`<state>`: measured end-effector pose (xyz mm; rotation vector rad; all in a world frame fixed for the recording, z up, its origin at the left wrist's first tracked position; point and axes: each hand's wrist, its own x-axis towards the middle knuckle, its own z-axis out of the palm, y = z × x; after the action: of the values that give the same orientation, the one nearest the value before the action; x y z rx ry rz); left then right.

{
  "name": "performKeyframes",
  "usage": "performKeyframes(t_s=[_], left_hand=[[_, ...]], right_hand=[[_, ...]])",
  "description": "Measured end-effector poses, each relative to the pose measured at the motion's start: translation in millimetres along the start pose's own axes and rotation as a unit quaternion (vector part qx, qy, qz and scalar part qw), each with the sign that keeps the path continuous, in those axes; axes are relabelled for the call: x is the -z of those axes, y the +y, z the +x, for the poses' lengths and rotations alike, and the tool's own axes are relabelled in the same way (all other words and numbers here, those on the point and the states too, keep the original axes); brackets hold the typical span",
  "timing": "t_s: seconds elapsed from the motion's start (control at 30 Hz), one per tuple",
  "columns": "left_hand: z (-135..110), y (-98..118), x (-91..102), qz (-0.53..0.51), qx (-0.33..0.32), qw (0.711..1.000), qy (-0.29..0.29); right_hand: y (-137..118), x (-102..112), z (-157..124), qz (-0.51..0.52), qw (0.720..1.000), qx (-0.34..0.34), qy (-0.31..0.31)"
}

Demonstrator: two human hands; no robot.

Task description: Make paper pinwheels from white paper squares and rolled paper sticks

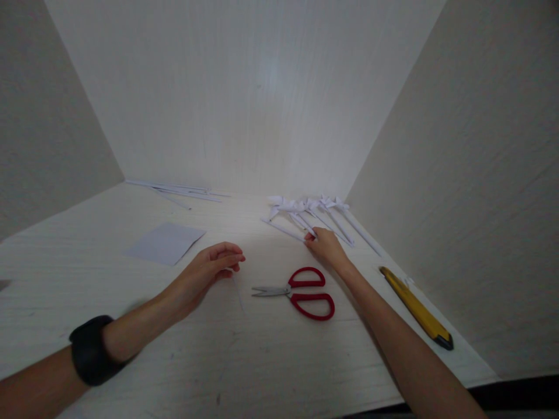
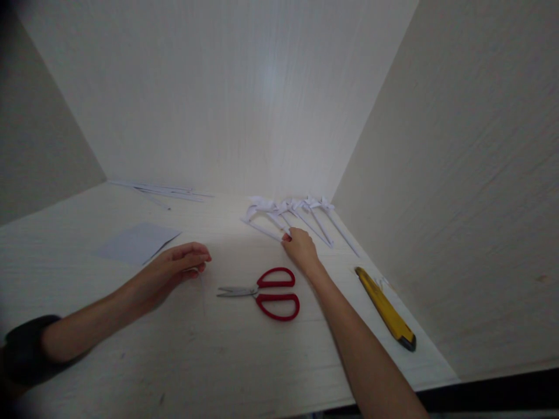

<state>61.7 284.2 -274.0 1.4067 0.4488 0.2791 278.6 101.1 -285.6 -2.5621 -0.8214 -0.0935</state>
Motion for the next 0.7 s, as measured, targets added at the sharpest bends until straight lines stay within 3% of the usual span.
performKeyframes(t_s=[0.1,0.2,0.37,0.47,0.57,0.63,0.7], left_hand=[[1.1,-0.7,-0.7,0.048,-0.03,0.998,-0.011],[1.2,-2.5,-1.2,0.173,-0.112,0.978,-0.023],[1.2,-7.2,0.6,0.368,-0.295,0.882,-0.019],[3.5,-7.9,3.4,0.415,-0.323,0.851,0.005],[5.9,-4.6,4.4,0.35,-0.26,0.9,0.028],[6.3,-0.9,3.1,0.255,-0.196,0.947,0.005],[5.4,2.7,0.8,0.155,-0.151,0.976,-0.025]], right_hand=[[-11.5,2.1,-2.5,0.032,0.998,0.027,-0.039],[-28.8,3.4,-8.9,0.074,0.992,0.072,-0.072],[-54.7,3.8,-25.8,0.174,0.967,0.16,-0.096],[-61.9,6.0,-32.0,0.203,0.957,0.172,-0.119],[-64.0,7.8,-34.4,0.221,0.95,0.173,-0.136],[-64.4,7.4,-35.5,0.237,0.944,0.174,-0.149],[-65.0,5.5,-37.1,0.253,0.936,0.183,-0.164]])
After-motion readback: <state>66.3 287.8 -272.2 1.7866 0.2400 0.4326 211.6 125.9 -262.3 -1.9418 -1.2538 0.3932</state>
